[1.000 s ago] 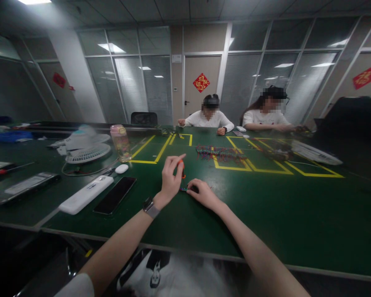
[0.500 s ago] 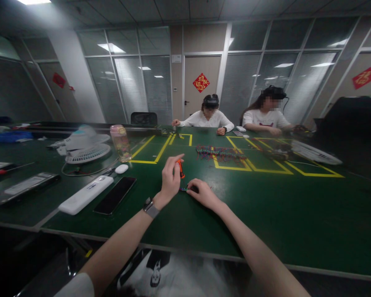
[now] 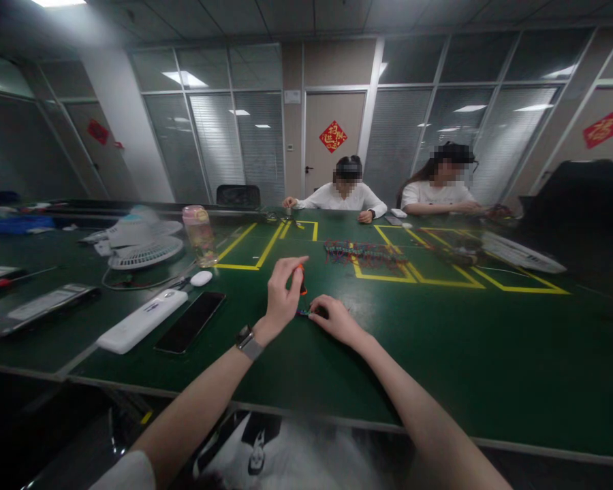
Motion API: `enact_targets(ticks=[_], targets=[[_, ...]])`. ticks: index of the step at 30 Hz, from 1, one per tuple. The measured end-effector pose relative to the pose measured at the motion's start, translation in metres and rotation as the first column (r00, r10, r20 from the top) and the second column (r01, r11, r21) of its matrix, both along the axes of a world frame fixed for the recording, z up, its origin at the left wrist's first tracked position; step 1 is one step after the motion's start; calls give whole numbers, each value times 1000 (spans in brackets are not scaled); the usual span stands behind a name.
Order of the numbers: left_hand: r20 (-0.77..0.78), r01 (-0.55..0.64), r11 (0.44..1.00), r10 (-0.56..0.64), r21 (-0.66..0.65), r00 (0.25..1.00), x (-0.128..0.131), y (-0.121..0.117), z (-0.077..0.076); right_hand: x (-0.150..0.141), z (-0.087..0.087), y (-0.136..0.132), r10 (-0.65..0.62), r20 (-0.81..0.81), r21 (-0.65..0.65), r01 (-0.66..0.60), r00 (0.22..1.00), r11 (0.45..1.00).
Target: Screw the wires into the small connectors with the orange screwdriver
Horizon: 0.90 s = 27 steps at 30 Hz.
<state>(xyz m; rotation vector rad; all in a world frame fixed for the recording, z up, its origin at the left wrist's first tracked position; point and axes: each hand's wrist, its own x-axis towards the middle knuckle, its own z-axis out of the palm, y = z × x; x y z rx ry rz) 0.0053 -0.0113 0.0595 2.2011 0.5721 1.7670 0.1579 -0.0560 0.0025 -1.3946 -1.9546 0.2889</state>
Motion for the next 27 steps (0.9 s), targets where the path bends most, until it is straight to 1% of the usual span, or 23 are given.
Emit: enact_targets(ticks=[4,10,16,22,27], targets=[[-11,-48,999,48,11,999,1,-1,0,0,0,0,-3,6,6,3,1000,1000],[-9,17,1000,-17,-7,1000,0,-1,0,1,-1,1,-1,-4,0,1,1000,1000],[-15,-55,998,55,-2,998,0,-1,0,1,-1,1,-6,-6,4,6,1000,1000],[-16,18,1000,-18,0,1000,-1,0,0,1,-2,1,-2,-9,6,2,1000,1000],[-16,-59,998,59,-1,998,0,-1,-1,1,-2,2,-3,8,6,3,1000,1000]])
